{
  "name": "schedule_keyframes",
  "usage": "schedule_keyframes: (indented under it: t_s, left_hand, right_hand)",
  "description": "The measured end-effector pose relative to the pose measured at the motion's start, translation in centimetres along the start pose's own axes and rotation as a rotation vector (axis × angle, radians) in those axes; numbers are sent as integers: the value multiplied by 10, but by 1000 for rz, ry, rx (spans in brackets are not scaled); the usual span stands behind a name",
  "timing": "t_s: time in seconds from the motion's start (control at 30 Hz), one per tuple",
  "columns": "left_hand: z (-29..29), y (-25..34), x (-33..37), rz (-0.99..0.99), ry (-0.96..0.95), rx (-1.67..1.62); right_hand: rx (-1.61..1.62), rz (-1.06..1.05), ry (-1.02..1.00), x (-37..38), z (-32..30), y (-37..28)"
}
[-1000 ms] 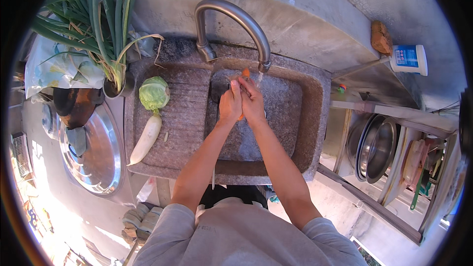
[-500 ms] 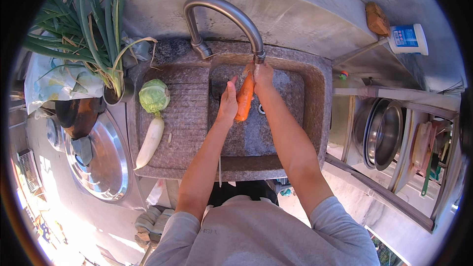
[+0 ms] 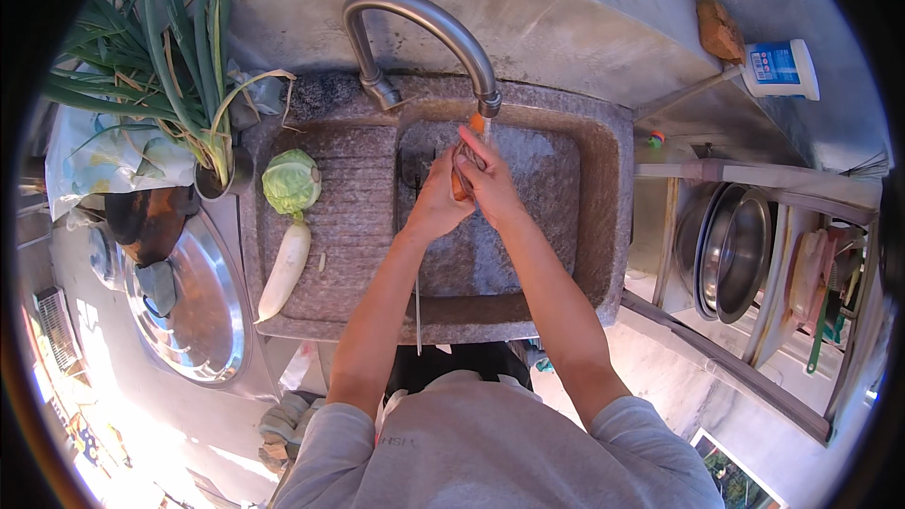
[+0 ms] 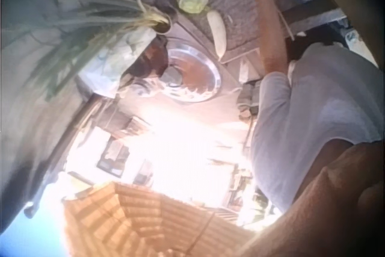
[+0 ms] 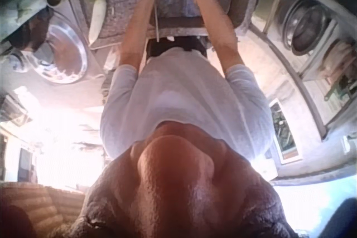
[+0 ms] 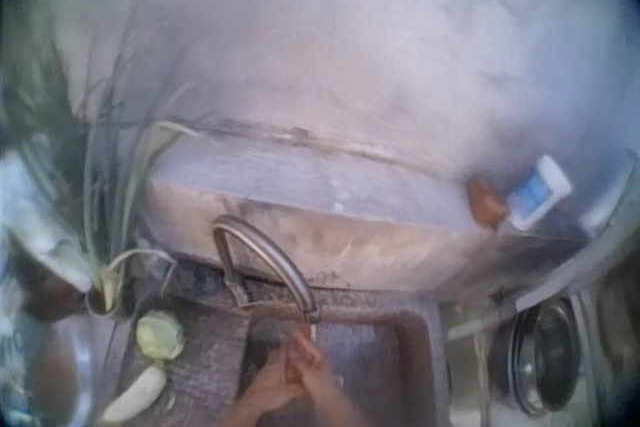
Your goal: The person washes a white radish and a carrot in a sink, then moves to a wooden table to chop green leafy vegetables and the carrot on a cutting board using a cleaver.
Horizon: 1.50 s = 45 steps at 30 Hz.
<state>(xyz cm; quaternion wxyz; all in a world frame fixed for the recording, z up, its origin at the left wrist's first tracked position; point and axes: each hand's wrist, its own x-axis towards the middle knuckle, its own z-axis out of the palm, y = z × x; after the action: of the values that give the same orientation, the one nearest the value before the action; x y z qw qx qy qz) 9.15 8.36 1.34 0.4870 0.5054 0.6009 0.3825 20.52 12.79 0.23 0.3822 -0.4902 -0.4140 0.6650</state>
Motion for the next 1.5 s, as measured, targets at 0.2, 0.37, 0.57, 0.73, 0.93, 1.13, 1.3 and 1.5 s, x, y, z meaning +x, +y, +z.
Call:
schedule_keyframes:
  t_s: [0.2,0.37,0.57,0.73,0.93,1.13,1.3,1.5]
  left_hand:
    - [16,-8,-14,-88,-98,-408]
    - [19,-6,-25,-257,-191,-1546]
    - [11,-25,-18,-439,-280,-1533]
    - [21,11,-22,-513,48,-782]
    - [20,-2,-8,-512,8,-1122]
    - [19,9,9,-713,40,-986]
    - [34,-13,24,-667,242,-1133]
    - [29,-25,32,-619,297,-1184]
  right_hand:
    - [199,85,259,71,-23,-1]
    - [563,71,48,54,-15,-28]
    - [289,-37,135,34,5,-13]
    - [-60,23,176,55,7,-7]
    - [-108,130,134,69,-6,-20]
    - [-588,-179,72,17,-3,-23]
    - [-663,-502,-14,-26,2,-8]
    - [-674,-397,-1,-25,12,8]
